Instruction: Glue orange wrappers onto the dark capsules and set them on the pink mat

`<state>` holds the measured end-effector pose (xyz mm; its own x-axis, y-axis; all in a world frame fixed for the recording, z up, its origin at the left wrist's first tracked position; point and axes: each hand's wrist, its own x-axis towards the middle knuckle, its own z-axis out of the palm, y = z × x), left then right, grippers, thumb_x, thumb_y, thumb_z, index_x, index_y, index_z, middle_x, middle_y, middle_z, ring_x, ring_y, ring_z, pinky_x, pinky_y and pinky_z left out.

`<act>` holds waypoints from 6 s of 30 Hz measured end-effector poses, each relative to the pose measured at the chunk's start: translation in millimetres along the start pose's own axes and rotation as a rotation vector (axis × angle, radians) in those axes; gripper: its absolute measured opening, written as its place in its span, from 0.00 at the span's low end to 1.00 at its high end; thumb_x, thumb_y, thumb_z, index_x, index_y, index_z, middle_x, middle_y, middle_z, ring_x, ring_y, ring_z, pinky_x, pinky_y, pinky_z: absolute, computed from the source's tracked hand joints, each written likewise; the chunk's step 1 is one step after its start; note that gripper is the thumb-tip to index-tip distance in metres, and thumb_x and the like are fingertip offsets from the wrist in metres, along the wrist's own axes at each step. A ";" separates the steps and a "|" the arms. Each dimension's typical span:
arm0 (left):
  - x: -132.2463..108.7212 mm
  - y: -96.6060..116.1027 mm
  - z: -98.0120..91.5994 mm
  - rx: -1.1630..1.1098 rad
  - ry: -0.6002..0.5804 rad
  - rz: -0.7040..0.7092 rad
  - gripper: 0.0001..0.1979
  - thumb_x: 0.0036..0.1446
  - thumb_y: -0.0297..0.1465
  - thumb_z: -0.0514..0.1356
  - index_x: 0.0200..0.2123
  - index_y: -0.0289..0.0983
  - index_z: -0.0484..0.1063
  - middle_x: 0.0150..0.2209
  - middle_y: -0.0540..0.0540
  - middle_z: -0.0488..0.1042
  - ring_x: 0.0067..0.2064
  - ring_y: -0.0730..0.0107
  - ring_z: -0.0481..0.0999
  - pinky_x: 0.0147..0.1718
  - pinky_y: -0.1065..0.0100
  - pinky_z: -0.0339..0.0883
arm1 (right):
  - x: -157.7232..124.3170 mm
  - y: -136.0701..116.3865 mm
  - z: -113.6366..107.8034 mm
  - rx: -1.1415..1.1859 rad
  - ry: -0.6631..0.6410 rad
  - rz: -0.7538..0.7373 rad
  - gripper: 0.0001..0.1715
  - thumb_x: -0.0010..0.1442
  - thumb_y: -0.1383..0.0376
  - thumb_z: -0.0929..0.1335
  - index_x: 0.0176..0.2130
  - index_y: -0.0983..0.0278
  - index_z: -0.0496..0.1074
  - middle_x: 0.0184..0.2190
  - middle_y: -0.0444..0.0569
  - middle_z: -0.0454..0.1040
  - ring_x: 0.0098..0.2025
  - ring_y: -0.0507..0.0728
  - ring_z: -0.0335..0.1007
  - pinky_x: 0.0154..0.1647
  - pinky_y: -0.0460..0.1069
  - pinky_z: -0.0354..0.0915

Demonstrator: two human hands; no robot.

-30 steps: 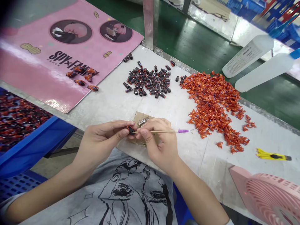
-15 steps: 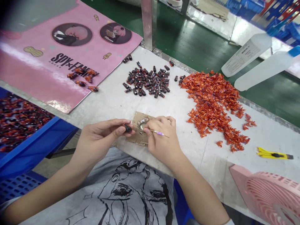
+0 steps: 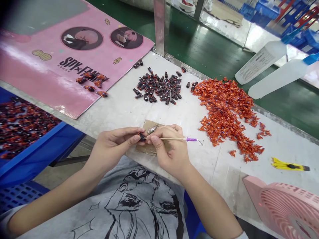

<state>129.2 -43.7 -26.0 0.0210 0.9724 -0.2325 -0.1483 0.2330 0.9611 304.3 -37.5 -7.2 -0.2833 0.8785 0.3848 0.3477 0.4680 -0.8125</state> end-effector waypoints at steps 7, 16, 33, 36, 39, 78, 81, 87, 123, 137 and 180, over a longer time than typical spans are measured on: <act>-1.6 2.0 1.3 -0.002 -0.011 0.014 0.11 0.47 0.35 0.73 0.35 0.37 0.83 0.32 0.45 0.85 0.30 0.65 0.84 0.35 0.66 0.82 | -0.8 1.2 -2.7 -0.024 -0.009 0.007 0.11 0.67 0.70 0.63 0.33 0.61 0.70 0.29 0.44 0.79 0.35 0.55 0.75 0.46 0.55 0.62; -0.7 -2.5 -0.8 0.041 -0.008 0.000 0.15 0.47 0.39 0.73 0.36 0.36 0.83 0.34 0.42 0.85 0.31 0.62 0.84 0.37 0.62 0.82 | -2.1 14.3 -1.8 -0.256 -0.116 0.127 0.12 0.64 0.68 0.63 0.29 0.62 0.69 0.27 0.45 0.78 0.32 0.56 0.73 0.47 0.57 0.58; -7.3 -2.6 1.8 0.017 -0.074 0.130 0.07 0.51 0.28 0.70 0.36 0.41 0.85 0.33 0.47 0.85 0.30 0.69 0.83 0.33 0.71 0.80 | -2.7 1.8 -0.4 0.179 0.012 0.144 0.17 0.70 0.56 0.63 0.33 0.60 0.73 0.28 0.47 0.78 0.35 0.57 0.75 0.44 0.57 0.67; -6.6 -2.9 1.3 0.048 -0.077 0.150 0.07 0.52 0.29 0.70 0.36 0.40 0.85 0.33 0.47 0.85 0.31 0.68 0.83 0.33 0.69 0.80 | -2.2 1.9 1.1 0.145 -0.007 0.144 0.17 0.69 0.56 0.63 0.32 0.60 0.73 0.28 0.47 0.78 0.35 0.56 0.75 0.45 0.57 0.67; -6.2 -3.1 1.0 0.061 -0.077 0.140 0.07 0.52 0.30 0.70 0.36 0.40 0.85 0.33 0.46 0.85 0.31 0.68 0.83 0.33 0.69 0.80 | -2.2 1.6 1.3 0.193 0.007 0.169 0.17 0.69 0.55 0.64 0.32 0.61 0.73 0.27 0.46 0.77 0.35 0.56 0.75 0.43 0.56 0.68; -12.4 12.1 3.4 -0.183 -0.087 0.063 0.08 0.48 0.36 0.73 0.32 0.40 0.83 0.31 0.46 0.85 0.35 0.65 0.84 0.38 0.66 0.81 | 8.7 8.8 -53.4 0.120 0.120 0.292 0.03 0.53 0.67 0.75 0.32 0.59 0.78 0.31 0.46 0.80 0.34 0.56 0.77 0.36 0.50 0.72; -13.2 15.2 3.9 -0.233 -0.103 0.060 0.07 0.48 0.35 0.74 0.32 0.40 0.83 0.31 0.47 0.85 0.35 0.66 0.84 0.39 0.68 0.80 | 6.1 -10.0 -31.7 0.479 0.060 0.371 0.06 0.50 0.64 0.79 0.30 0.59 0.79 0.29 0.45 0.80 0.31 0.53 0.76 0.30 0.47 0.72; -13.5 19.5 5.4 -0.274 -0.129 -0.010 0.10 0.45 0.37 0.75 0.31 0.40 0.83 0.32 0.45 0.85 0.35 0.61 0.84 0.38 0.62 0.81 | 4.5 -11.6 -17.4 0.579 0.016 0.487 0.12 0.47 0.58 0.80 0.29 0.59 0.79 0.28 0.45 0.78 0.30 0.52 0.75 0.30 0.46 0.74; -24.6 27.8 22.3 -0.081 0.018 0.346 0.12 0.51 0.20 0.68 0.35 0.41 0.85 0.32 0.48 0.83 0.33 0.72 0.82 0.32 0.77 0.76 | -10.4 -26.9 -3.1 -0.119 0.174 -0.178 0.17 0.53 0.74 0.76 0.43 0.62 0.77 0.37 0.51 0.80 0.37 0.57 0.79 0.35 0.50 0.77; -18.0 19.3 19.2 0.228 -0.066 0.725 0.11 0.56 0.16 0.59 0.32 0.38 0.74 0.27 0.48 0.77 0.29 0.71 0.77 0.30 0.72 0.73 | -15.2 -37.5 -3.6 -0.319 0.087 -0.297 0.10 0.58 0.79 0.69 0.37 0.65 0.71 0.31 0.53 0.78 0.33 0.55 0.74 0.30 0.50 0.74; 114.8 37.4 -104.0 0.825 0.192 0.531 0.04 0.58 0.28 0.63 0.30 0.39 0.74 0.22 0.57 0.72 0.25 0.73 0.66 0.29 0.68 0.62 | -1.6 7.1 -19.5 -0.488 0.096 -0.240 0.08 0.65 0.66 0.68 0.46 0.64 0.73 0.35 0.52 0.82 0.36 0.57 0.79 0.38 0.51 0.74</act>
<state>23.3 75.2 -32.3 -0.0194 0.9515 0.3069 0.6423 -0.2234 0.7332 324.7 -33.8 -5.0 -0.3309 0.7355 0.5912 0.6638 0.6267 -0.4082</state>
